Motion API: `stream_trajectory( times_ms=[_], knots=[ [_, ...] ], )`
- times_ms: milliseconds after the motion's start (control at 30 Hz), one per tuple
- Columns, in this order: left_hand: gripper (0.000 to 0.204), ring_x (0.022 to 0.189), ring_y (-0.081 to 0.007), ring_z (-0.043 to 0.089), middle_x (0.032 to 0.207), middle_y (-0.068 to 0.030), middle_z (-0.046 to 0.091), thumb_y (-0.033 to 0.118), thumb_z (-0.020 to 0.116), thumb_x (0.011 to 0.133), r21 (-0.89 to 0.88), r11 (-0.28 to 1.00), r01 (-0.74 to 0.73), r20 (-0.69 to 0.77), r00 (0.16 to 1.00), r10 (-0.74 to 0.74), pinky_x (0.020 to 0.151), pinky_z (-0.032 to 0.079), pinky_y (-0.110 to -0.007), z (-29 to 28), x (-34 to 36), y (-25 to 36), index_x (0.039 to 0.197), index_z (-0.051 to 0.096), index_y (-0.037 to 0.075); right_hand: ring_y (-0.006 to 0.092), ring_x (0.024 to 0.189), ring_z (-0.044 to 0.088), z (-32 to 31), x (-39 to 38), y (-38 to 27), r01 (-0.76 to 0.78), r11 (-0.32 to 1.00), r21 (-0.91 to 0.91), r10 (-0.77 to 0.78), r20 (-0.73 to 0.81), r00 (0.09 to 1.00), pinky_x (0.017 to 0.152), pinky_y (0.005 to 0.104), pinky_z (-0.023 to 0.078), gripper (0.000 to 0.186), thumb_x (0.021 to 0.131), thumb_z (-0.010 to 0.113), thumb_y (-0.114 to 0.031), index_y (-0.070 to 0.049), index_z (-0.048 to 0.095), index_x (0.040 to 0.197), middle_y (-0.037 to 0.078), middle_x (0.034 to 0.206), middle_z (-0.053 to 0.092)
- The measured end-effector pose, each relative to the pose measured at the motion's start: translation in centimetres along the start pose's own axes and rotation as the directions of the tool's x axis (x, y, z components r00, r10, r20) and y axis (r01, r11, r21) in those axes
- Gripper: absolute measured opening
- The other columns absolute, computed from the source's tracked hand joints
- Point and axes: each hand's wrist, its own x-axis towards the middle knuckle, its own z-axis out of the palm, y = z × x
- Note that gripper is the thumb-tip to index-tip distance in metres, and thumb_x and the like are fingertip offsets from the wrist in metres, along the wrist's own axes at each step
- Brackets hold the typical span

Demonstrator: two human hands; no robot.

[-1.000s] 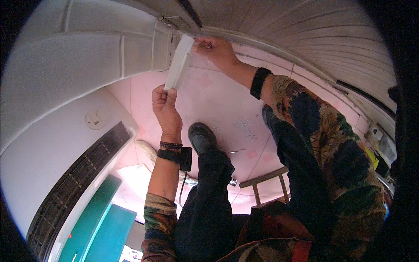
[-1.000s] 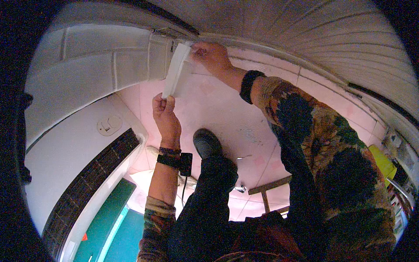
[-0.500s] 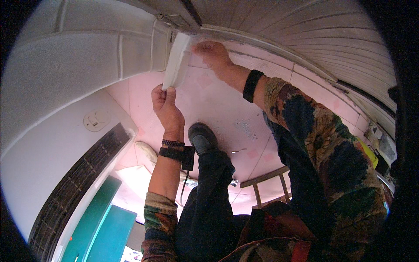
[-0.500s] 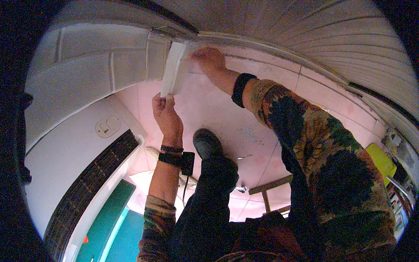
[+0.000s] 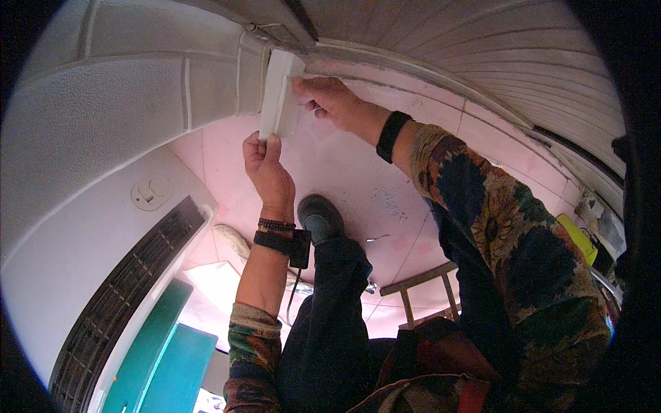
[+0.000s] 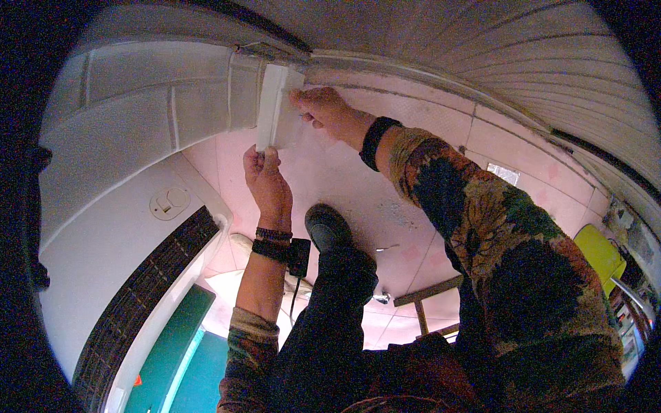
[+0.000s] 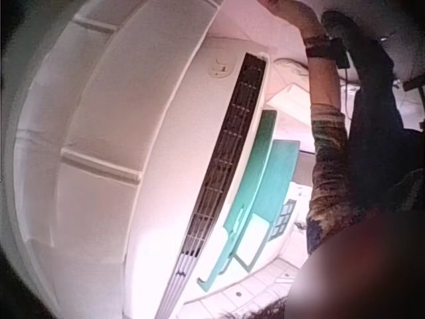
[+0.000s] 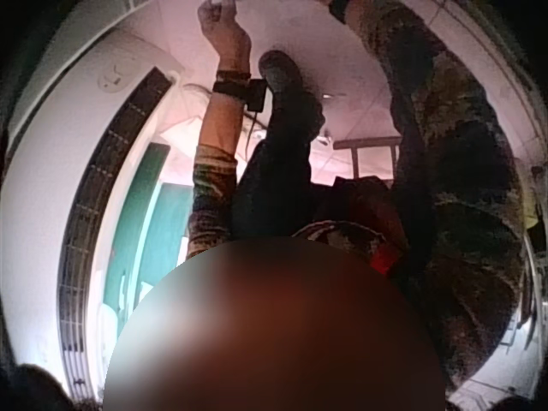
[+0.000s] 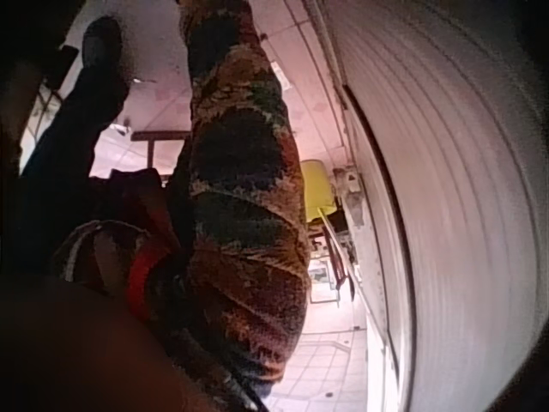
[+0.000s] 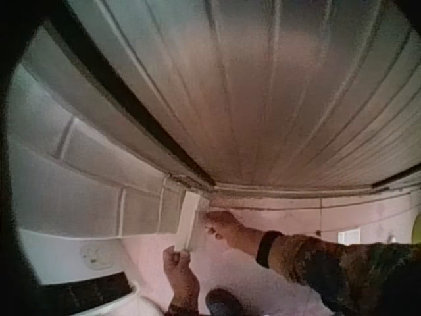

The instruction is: The person cuts a piece of white foam with scissors, folds it, and presses it into a gap between a wall and a ceiling panel. They repeat this process with additional foam pieces to seal the gap along the ceiling edge.

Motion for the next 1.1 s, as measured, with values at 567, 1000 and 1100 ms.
stream_trajectory(
  times_ms=[567, 1000, 1100],
  knots=[
    [0.014, 0.079, -0.0062, 0.05, 0.086, 0.0026, 0.057, 0.003, 0.063, 0.09, -0.013, 1.0, -0.01, -0.004, 1.0, 0.01, 0.077, 0.041, -0.021, 0.6, 0.8, -0.3, 0.101, 0.056, 0.005, 0.0093, 0.069, 0.048, 0.1, 2.4, 0.1, -0.029, 0.997, 0.077, 0.031, -0.024, 0.999, 0.052, 0.0226, 0.035, 0.032, 0.086, 0.071, -0.043, -0.011, 0.067, 0.089, -0.002, 0.081, 0.058],
    [0.014, 0.08, -0.0064, 0.05, 0.088, 0.0026, 0.057, 0.003, 0.063, 0.09, 0.036, 0.999, -0.039, -0.014, 0.999, 0.04, 0.079, 0.041, -0.021, 1.0, 0.4, 0.4, 0.101, 0.056, 0.005, 0.0109, 0.07, 0.047, 0.8, 2.2, -0.1, -0.009, 1.0, 0.019, 0.01, -0.058, 0.998, 0.059, 0.0255, 0.039, 0.043, 0.084, 0.069, -0.052, -0.01, 0.066, 0.093, -0.003, 0.081, 0.058],
    [0.014, 0.081, -0.0067, 0.051, 0.09, 0.002, 0.057, 0.003, 0.063, 0.09, 0.065, 0.996, -0.054, -0.015, 0.998, 0.055, 0.079, 0.042, -0.021, 1.2, 0.3, 0.6, 0.102, 0.056, 0.005, 0.0108, 0.071, 0.047, 0.8, 2.5, 0.0, 0.001, 1.0, -0.027, -0.003, -0.079, 0.997, 0.059, 0.0248, 0.039, 0.044, 0.085, 0.068, -0.053, -0.01, 0.065, 0.093, -0.003, 0.079, 0.057]
  ],
)
